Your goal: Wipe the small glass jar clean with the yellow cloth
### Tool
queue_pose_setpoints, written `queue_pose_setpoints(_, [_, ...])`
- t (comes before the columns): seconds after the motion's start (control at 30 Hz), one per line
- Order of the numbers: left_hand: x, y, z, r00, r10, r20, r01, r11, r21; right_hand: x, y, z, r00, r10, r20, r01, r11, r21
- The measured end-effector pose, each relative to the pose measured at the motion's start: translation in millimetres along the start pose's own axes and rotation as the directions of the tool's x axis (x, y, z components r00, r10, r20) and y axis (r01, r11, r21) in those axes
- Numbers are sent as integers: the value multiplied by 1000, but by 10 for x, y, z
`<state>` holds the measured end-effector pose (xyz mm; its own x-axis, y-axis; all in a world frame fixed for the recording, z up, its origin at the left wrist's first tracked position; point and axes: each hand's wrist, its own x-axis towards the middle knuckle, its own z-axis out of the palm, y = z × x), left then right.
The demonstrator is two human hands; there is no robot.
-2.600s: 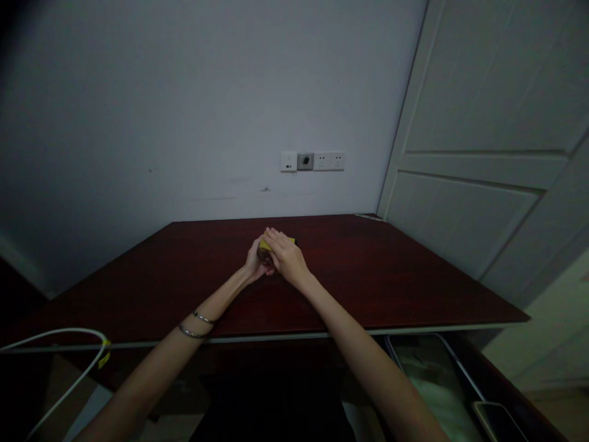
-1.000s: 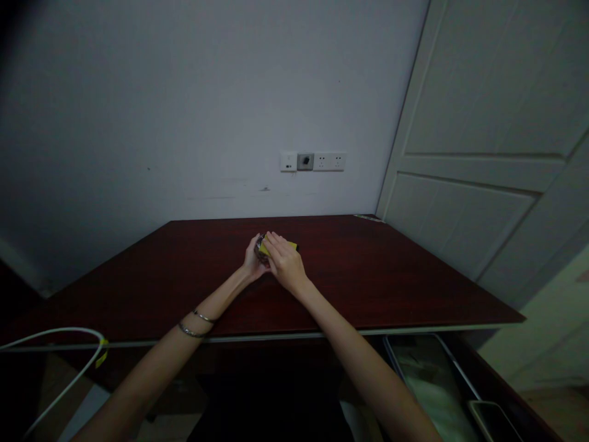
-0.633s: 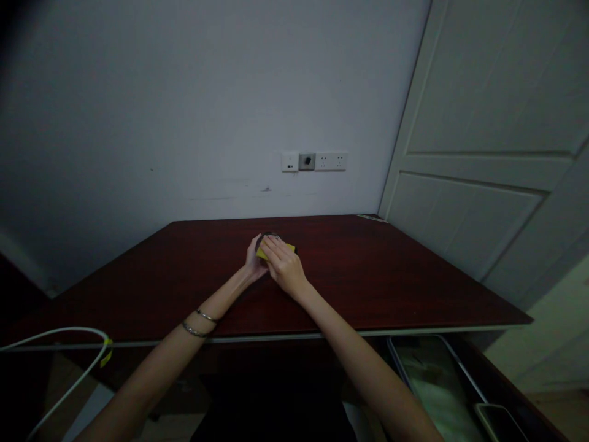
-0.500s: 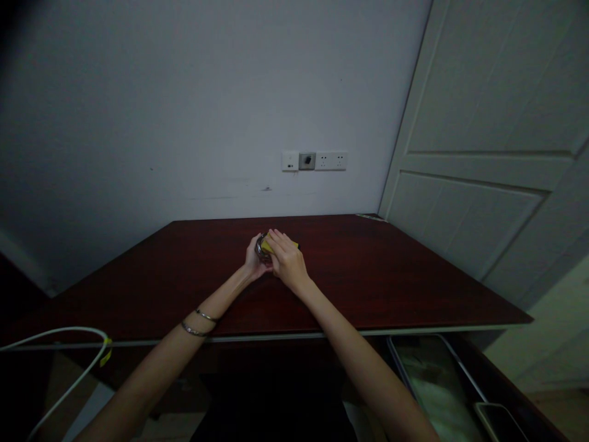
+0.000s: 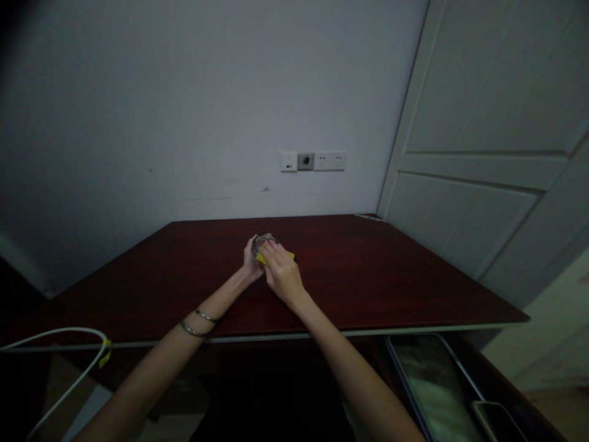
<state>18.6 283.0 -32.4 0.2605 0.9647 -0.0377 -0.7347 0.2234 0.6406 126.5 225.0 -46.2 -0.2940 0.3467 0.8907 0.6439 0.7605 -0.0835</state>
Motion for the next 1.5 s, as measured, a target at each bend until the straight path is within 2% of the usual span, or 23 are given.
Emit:
queue_pose_setpoints(0.1, [20,8,12,998,56,8,-56,997,-47,0,-47,-2,998,-37,44,37,999,14])
queue_pose_setpoints(0.2, [24,19,-18,998,68,-19,-67,998,16,35,6,-27,998,-39,53,38,999,23])
queue_pose_setpoints(0.3, [-1,37,-45,1000,-28,-3,28,991,131,78,119,-48,1000,-13,17,12,999,39])
queue_pose_setpoints(0.43, [-62,65,-2,990,-106,95,83,972,220,173,273,-106,999,34,-40,-31,997,67])
queue_pose_setpoints(0.53, [-80,63,32,977,-148,152,104,959,266,259,331,-169,1000,-14,-18,15,999,37])
queue_pose_setpoints(0.6, [-71,43,27,986,-135,102,101,953,284,300,327,-191,991,-112,66,112,994,11])
queue_pose_setpoints(0.7, [-48,1,-12,996,-79,-41,88,950,301,330,287,-181,943,-267,197,269,963,21])
queue_pose_setpoints(0.8, [-41,-23,-39,997,-50,-59,66,949,310,342,263,-159,923,-309,227,310,950,35])
queue_pose_setpoints(0.97, [-57,-17,-6,998,-15,60,-5,948,319,379,305,-182,948,-254,194,248,967,54])
queue_pose_setpoints(1.13, [-62,20,18,997,-29,71,7,956,292,435,341,-218,970,-175,170,160,982,97])
queue_pose_setpoints(1.3, [-70,63,-4,987,-88,133,46,956,289,475,367,-228,990,-79,115,58,982,180])
queue_pose_setpoints(1.5, [-108,73,30,982,-78,172,18,945,328,454,449,-301,993,-15,117,-17,962,274])
